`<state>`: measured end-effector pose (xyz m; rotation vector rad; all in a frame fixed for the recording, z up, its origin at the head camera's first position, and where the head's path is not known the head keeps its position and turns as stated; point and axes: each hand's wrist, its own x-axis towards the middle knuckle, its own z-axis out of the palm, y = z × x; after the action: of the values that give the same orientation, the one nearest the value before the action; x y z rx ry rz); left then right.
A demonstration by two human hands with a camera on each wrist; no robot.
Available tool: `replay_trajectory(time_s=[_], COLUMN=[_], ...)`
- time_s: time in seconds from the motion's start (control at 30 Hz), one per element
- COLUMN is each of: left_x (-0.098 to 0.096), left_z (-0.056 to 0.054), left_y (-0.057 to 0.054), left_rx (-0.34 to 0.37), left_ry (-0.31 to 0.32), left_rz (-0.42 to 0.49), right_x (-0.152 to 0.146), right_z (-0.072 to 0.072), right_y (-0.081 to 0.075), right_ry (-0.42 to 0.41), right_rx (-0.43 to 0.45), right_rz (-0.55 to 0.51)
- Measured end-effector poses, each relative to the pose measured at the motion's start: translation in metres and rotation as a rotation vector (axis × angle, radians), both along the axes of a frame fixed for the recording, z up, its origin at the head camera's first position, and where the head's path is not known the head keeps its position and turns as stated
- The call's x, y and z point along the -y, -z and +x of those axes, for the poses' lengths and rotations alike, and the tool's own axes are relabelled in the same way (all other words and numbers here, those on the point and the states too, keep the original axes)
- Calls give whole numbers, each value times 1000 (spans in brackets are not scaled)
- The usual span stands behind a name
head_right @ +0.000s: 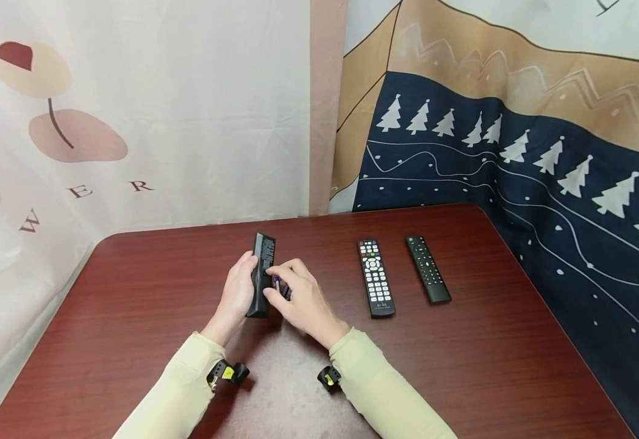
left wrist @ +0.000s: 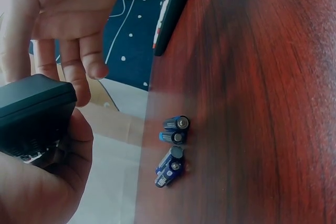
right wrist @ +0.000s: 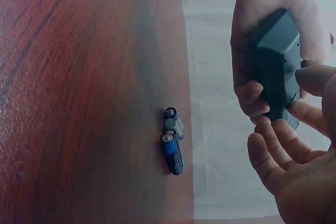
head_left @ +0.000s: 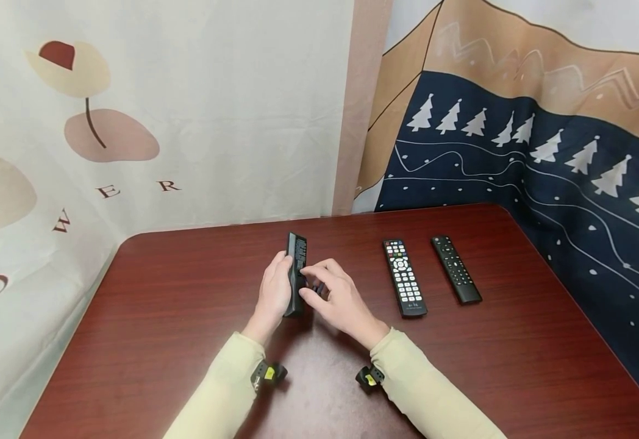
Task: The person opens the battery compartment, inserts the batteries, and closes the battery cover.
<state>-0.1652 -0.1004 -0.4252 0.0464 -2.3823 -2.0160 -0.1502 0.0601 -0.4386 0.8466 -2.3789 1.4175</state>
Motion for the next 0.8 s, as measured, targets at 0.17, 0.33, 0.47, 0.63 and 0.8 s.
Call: replay_trajectory(time_s=[0.17, 0.33, 0.47, 0.63, 0.8], left_x=[-1, -3, -5, -7, -8], left_z=[-1, -2, -1, 0, 1], left_y=[0, 0, 0, -1, 0], left_rx=[-5, -6, -5, -19, -32], left_ry=[-1, -21, -42, -45, -43], left_rz=[-16, -39, -68, -83, -99], right_x=[2, 6, 9, 12, 14], right_z=[0, -1, -2, -3, -4], right_y=[1, 1, 3, 3, 2], right_ry=[1, 18, 30, 51, 56], right_rx=[-4, -1, 35, 94, 146], right_rz=[-16, -68, -118, -137, -161])
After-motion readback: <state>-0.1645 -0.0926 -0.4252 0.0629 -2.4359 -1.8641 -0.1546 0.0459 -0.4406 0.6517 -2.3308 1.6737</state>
